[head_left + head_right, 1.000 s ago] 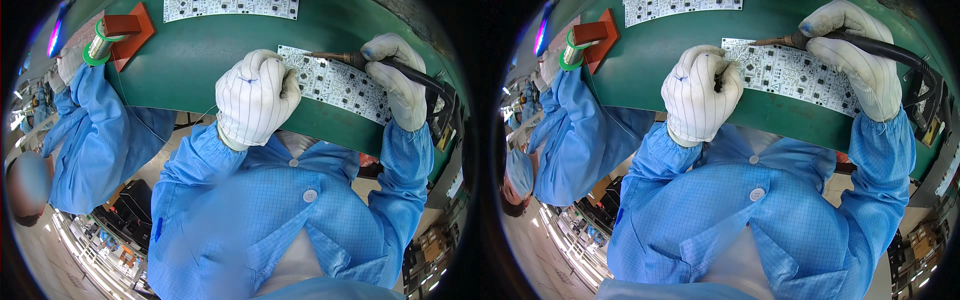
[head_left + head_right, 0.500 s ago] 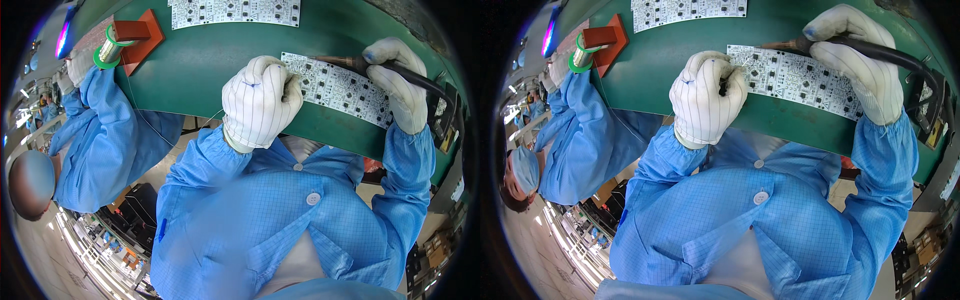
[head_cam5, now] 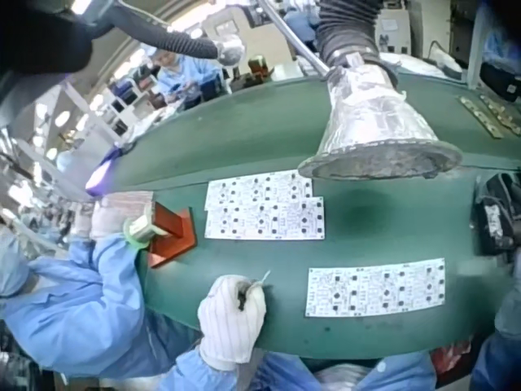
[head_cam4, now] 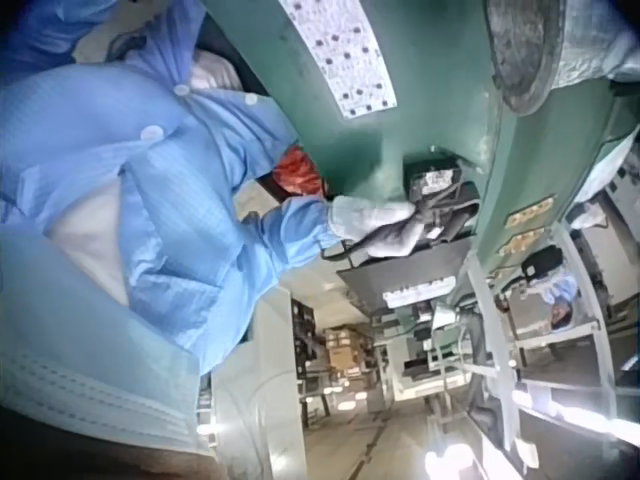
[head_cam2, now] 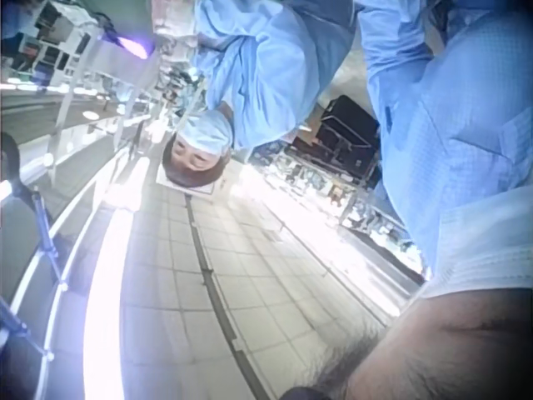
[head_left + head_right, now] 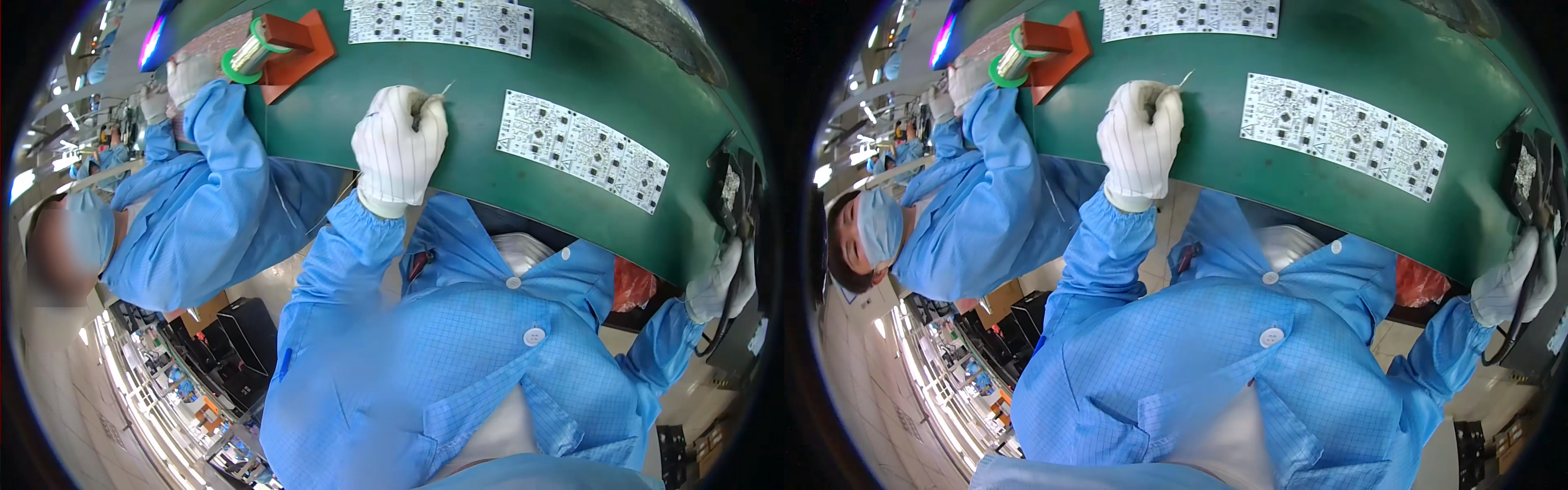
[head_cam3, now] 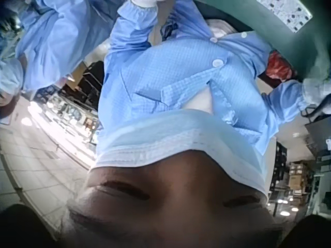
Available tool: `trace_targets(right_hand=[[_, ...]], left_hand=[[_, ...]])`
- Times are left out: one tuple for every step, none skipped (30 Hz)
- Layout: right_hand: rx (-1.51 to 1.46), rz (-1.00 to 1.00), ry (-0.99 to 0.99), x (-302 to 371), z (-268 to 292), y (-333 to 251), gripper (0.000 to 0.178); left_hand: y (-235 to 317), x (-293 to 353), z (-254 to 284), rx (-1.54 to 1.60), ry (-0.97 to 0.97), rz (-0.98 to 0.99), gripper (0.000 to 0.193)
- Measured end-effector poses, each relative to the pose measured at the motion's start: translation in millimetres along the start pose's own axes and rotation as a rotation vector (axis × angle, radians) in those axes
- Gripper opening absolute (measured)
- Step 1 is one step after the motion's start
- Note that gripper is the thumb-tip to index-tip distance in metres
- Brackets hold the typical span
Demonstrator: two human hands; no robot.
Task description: Manually soldering electronic components onto circuit boards at an assembly station.
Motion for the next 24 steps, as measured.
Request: trace_targets(right_hand=[[-0.245,-0.37,0.071,18,-1,12,0.025],[-0.231,-0.4,-0.039,19,-3,4,0.022],[-0.271,-0.49,0.016,22,-5,5,0.022],[-0.306,-0.58,0.079,26,-7,7,0.022],[-0.314,-0.586,0.109,22,-8,0,0.024],[-0.257,-0.445,0.063,16,-9,-8,0.024],[-0.179,-0.303,0.031,9,-8,-15,0.025],[-0.267,-0.546,0.013,3,-13,-26,0.023],[-0.415,-0.542,0.05,7,-25,-31,0.025],[-0.553,-0.661,0.063,7,-31,-41,0.028],[-0.536,-0.604,0.031,3,-46,-62,0.025],[-0.494,-0.666,-0.158,-6,-45,-76,0.024],[-0.558,-0.692,-0.208,3,-49,-67,0.024],[-0.62,-0.636,-0.134,7,-46,-72,0.029],[-0.589,-0.607,-0.1,12,-49,-66,0.029],[-0.616,-0.649,-0.139,12,-47,-71,0.03],[-0.624,-0.636,-0.136,11,-46,-69,0.03],[-0.618,-0.657,-0.144,10,-47,-66,0.029],[-0.61,-0.682,-0.155,10,-48,-67,0.029],[-0.62,-0.711,-0.18,8,-48,-66,0.028],[-0.593,-0.704,-0.166,5,-48,-66,0.028],[-0.569,-0.695,-0.152,2,-50,-68,0.027],[-0.623,-0.62,-0.094,1,-52,-65,0.028],[-0.642,-0.591,-0.093,0,-50,-62,0.027]], left_hand=[[1,-2,-6,0.018,0.019,0.013,0.012],[0,-4,-6,0.027,0.044,-0.031,0.011],[3,-5,-6,0.022,0.066,-0.063,0.01],[6,-6,-6,-0.023,0.019,-0.064,0.009],[10,-7,-5,-0.036,0.025,-0.104,0.01],[11,-6,-2,-0.076,0.007,-0.113,0.01],[13,-6,-5,-0.098,-0.009,-0.128,0.011],[13,-4,-8,-0.076,-0.002,-0.163,0.012],[13,-2,-8,-0.06,0.011,-0.183,0.012],[14,-1,-11,-0.033,0.024,-0.207,0.012],[11,2,-4,-0.074,0.021,-0.201,0.013],[8,7,-2,-0.095,0.017,-0.18,0.013],[8,10,1,-0.107,0.011,-0.155,0.013],[15,7,2,-0.093,-0.006,-0.096,0.013],[18,6,1,-0.086,0.018,-0.106,0.013],[16,6,3,-0.108,0.0,-0.121,0.013],[14,6,4,-0.133,-0.022,-0.133,0.014],[13,6,3,-0.138,-0.01,-0.128,0.014],[13,5,4,-0.119,-0.001,-0.13,0.014],[13,5,5,-0.102,0.006,-0.13,0.014],[14,5,5,-0.111,0.008,-0.122,0.014],[15,4,4,-0.089,0.008,-0.117,0.014],[17,3,4,-0.067,0.005,-0.112,0.015],[17,2,5,-0.073,0.015,-0.138,0.016]])
Point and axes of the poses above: each hand's wrist, its own x-axis away from the middle knuckle, its own z-axis out of the back of the hand, y = z × x, the point moved 1 cm from there along -x, towards the middle knuckle, and after that the axes turned 1 degree about -z, right-handed, at the moved point
